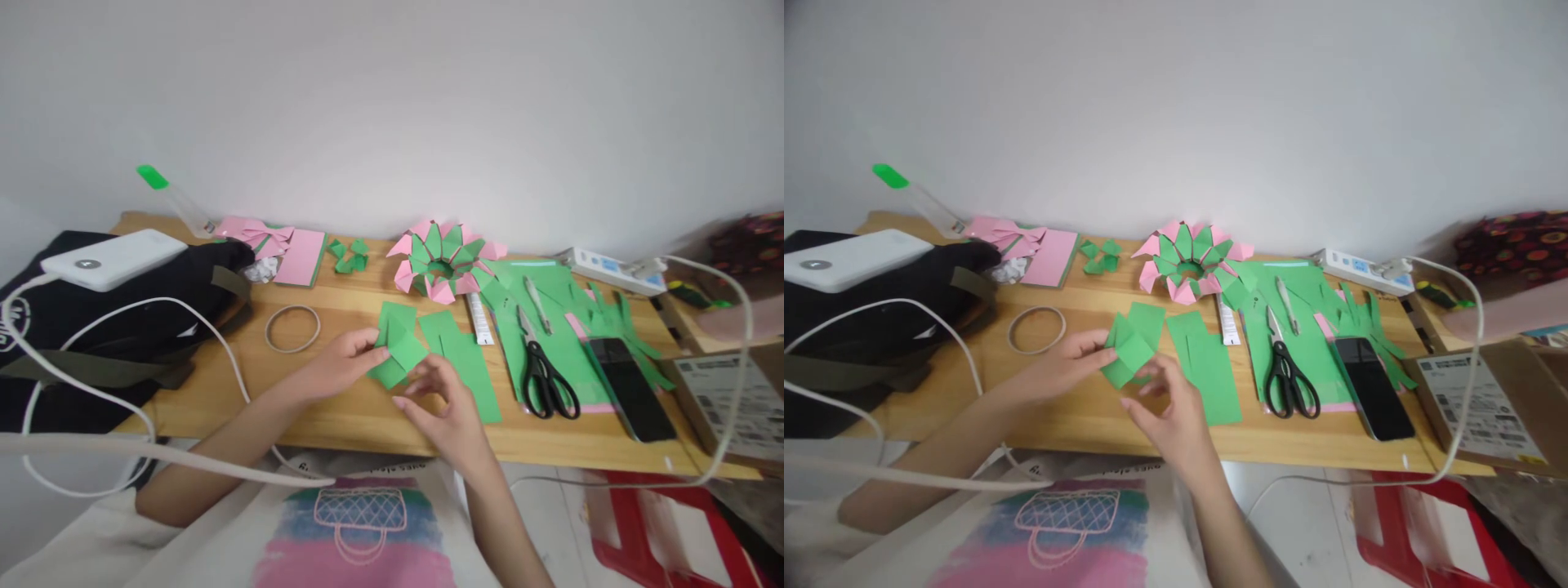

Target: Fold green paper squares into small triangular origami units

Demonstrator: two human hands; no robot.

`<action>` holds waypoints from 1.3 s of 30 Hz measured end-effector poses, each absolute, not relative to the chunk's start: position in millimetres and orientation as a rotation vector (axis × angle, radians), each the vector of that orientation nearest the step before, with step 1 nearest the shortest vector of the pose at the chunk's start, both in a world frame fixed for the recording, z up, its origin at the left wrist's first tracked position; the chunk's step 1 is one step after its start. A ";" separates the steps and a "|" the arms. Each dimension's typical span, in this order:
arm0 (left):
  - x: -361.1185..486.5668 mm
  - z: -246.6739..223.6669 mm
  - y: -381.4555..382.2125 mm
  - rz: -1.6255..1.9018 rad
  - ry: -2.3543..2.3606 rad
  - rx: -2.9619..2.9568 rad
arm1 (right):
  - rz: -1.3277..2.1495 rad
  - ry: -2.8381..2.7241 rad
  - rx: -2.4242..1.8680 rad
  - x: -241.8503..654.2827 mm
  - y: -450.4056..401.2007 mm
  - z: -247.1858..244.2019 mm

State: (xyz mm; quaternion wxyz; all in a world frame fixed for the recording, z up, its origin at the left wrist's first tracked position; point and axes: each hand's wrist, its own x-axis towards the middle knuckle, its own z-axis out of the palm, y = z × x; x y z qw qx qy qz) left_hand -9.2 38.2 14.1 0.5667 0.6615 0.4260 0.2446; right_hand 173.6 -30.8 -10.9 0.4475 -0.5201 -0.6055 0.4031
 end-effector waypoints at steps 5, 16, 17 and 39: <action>-14.0 15.4 49.0 0.374 0.883 1.532 | 0.346 -1.923 -1.245 196.3 -28.4 -5.4; -11.2 -7.4 61.3 0.359 1.058 1.708 | -0.107 -2.207 -1.138 191.1 -21.5 -28.1; -11.1 -11.4 61.2 0.370 1.082 1.745 | -0.084 -2.230 -1.131 191.3 -20.9 -31.8; -32.7 -51.8 54.9 0.721 0.639 2.817 | -0.039 -2.300 -1.341 179.9 -32.0 -50.7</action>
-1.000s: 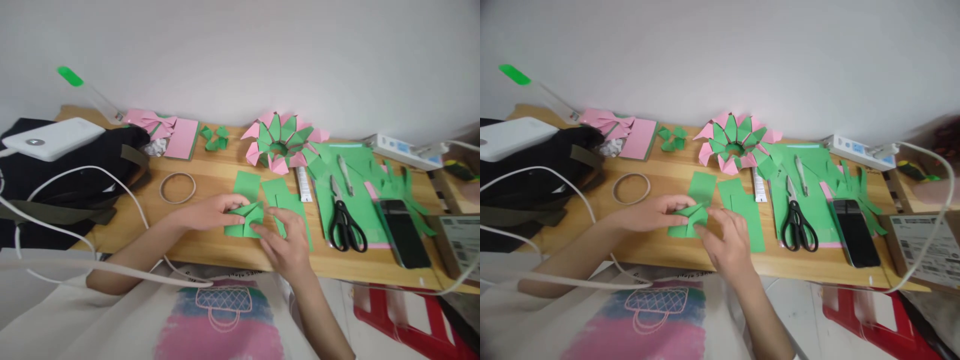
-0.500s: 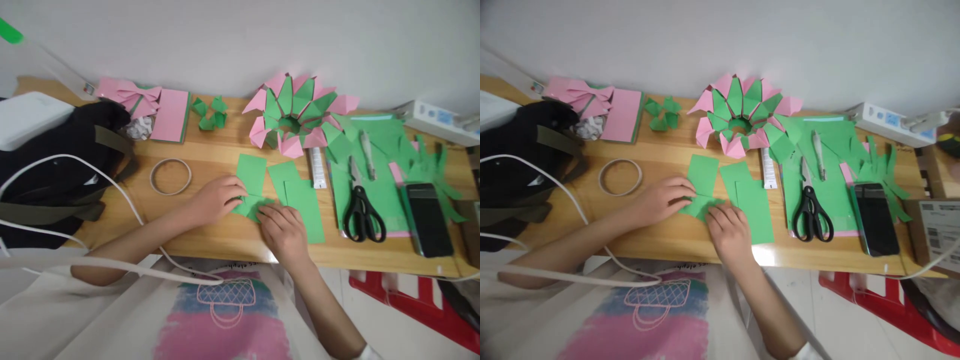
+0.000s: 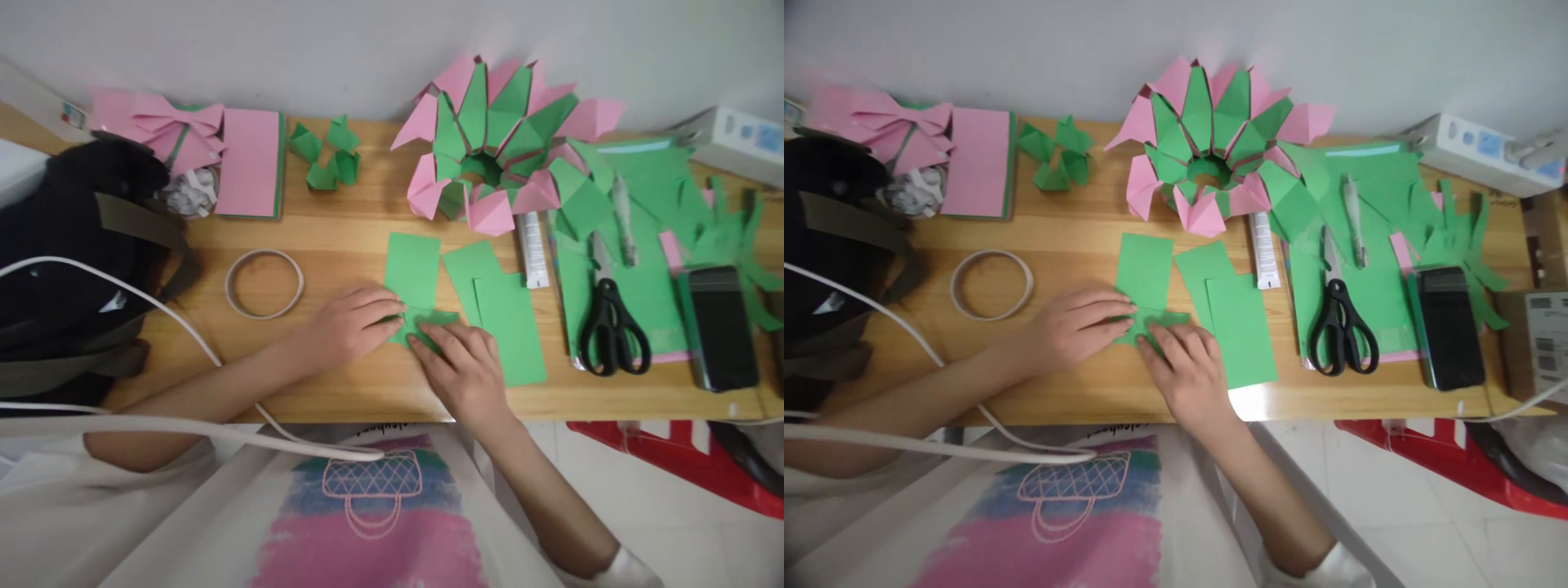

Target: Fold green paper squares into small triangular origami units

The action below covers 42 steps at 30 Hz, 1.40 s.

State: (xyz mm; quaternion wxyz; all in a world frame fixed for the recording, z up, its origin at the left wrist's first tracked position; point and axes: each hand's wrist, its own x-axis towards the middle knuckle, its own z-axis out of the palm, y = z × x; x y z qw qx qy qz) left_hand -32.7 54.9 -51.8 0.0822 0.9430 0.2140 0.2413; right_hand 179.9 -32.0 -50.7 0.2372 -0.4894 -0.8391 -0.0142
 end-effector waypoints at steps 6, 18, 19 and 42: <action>-39.8 -42.0 51.3 0.391 0.508 3.001 | -0.005 -2.275 -1.337 180.1 -31.4 -51.8; -48.7 -42.5 54.6 0.179 0.455 2.888 | 0.281 -1.971 -1.536 180.0 -27.9 -47.2; -48.5 -42.3 53.9 0.176 0.458 2.881 | 0.327 -1.941 -1.559 181.0 -26.4 -46.0; -47.0 -42.9 52.7 0.216 0.461 2.814 | 0.512 -1.903 -1.558 189.2 -16.4 -38.9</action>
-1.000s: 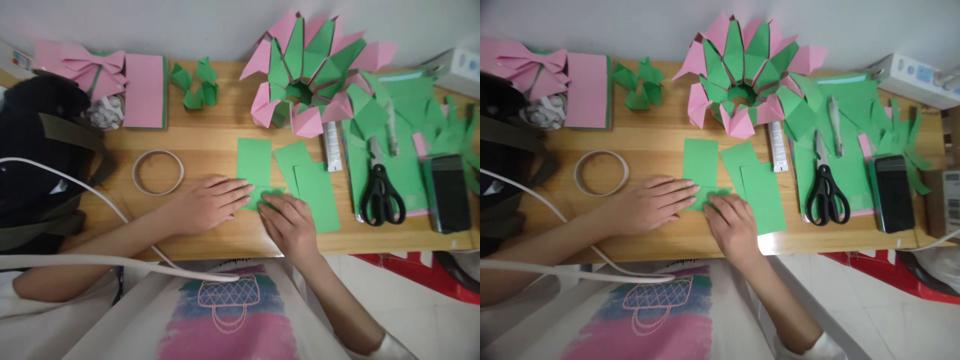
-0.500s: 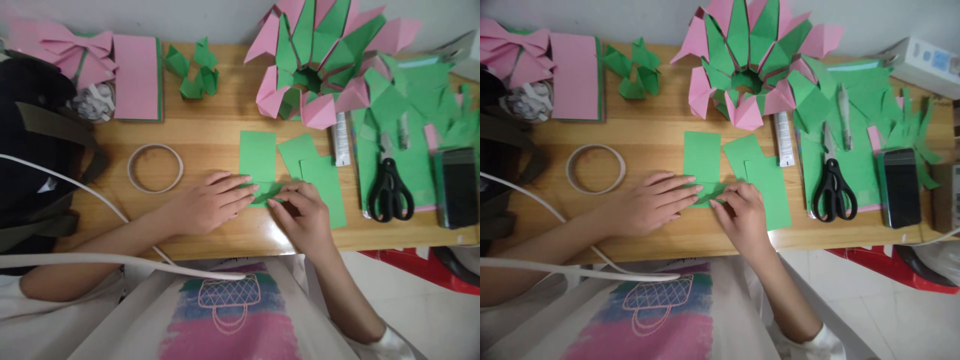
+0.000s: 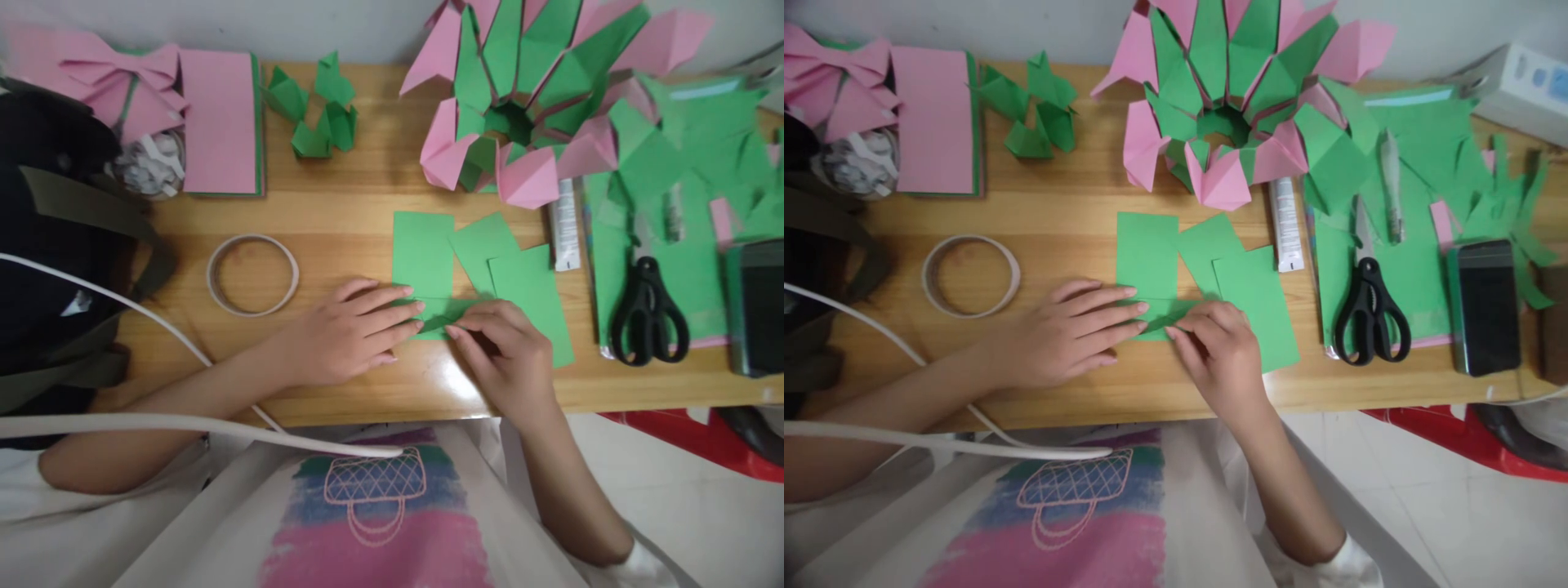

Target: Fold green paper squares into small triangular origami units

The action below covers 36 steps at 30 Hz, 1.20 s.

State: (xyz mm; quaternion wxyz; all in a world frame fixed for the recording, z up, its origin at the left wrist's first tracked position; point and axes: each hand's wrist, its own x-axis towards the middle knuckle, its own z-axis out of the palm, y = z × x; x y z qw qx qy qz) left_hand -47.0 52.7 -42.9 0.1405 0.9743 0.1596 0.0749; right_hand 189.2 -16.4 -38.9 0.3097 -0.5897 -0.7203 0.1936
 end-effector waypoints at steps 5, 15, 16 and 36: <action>-47.2 -42.6 53.2 0.226 0.458 2.779 | 0.398 -1.865 -1.692 183.2 -13.0 -42.5; -47.3 -40.5 52.3 0.179 0.448 2.837 | 0.383 -1.822 -1.743 181.6 -12.0 -42.6; -47.2 -40.4 52.0 0.172 0.449 2.840 | 0.384 -1.820 -1.750 181.4 -12.0 -42.4; -45.6 -39.3 47.7 0.117 0.469 2.885 | 0.160 -2.477 -1.477 180.9 -60.6 -40.2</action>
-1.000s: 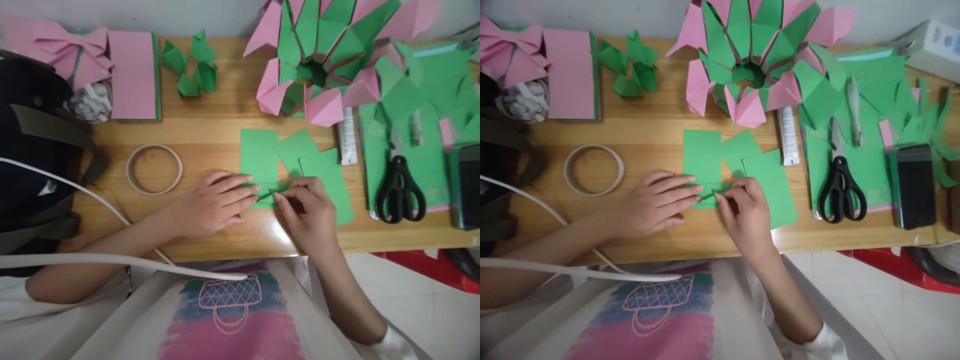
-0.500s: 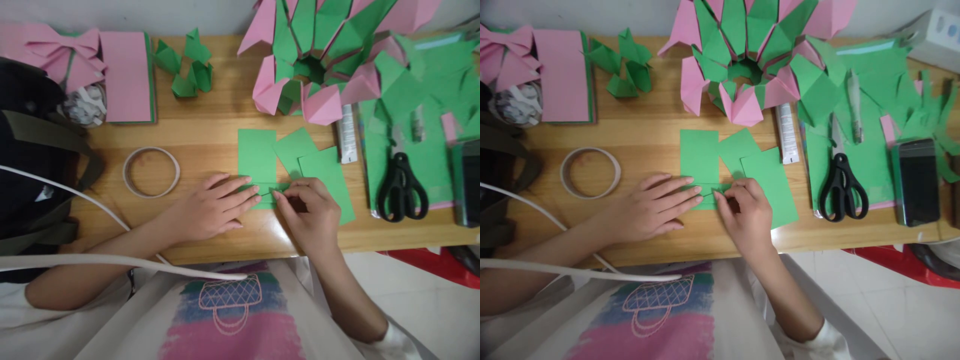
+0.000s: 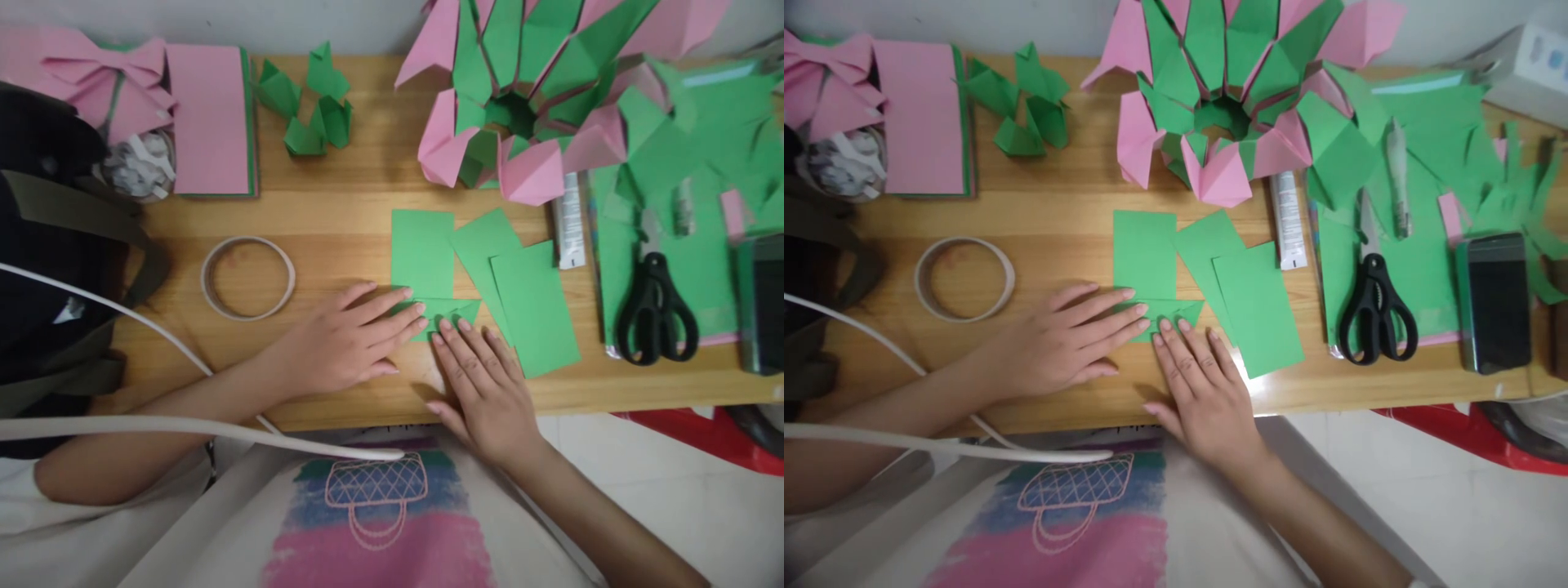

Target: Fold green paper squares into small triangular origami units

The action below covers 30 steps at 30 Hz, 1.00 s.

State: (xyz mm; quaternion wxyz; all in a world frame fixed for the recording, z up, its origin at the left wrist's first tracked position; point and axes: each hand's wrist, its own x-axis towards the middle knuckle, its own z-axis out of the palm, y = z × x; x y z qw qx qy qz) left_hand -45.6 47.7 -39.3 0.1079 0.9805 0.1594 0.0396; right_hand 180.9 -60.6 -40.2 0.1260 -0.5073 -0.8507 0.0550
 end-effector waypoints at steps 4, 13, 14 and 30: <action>-47.0 -39.9 47.8 0.120 0.455 2.893 | 0.152 -2.504 -1.497 181.4 -62.2 -45.7; -46.3 -39.8 45.9 0.134 0.452 2.889 | 0.110 -2.501 -1.534 175.5 -60.2 -42.4; -46.4 -39.6 45.7 0.134 0.454 2.890 | 0.109 -2.498 -1.546 174.1 -60.1 -42.0; -60.0 -43.7 58.6 0.515 0.275 2.972 | 0.061 -2.462 -1.646 163.8 -60.0 -39.4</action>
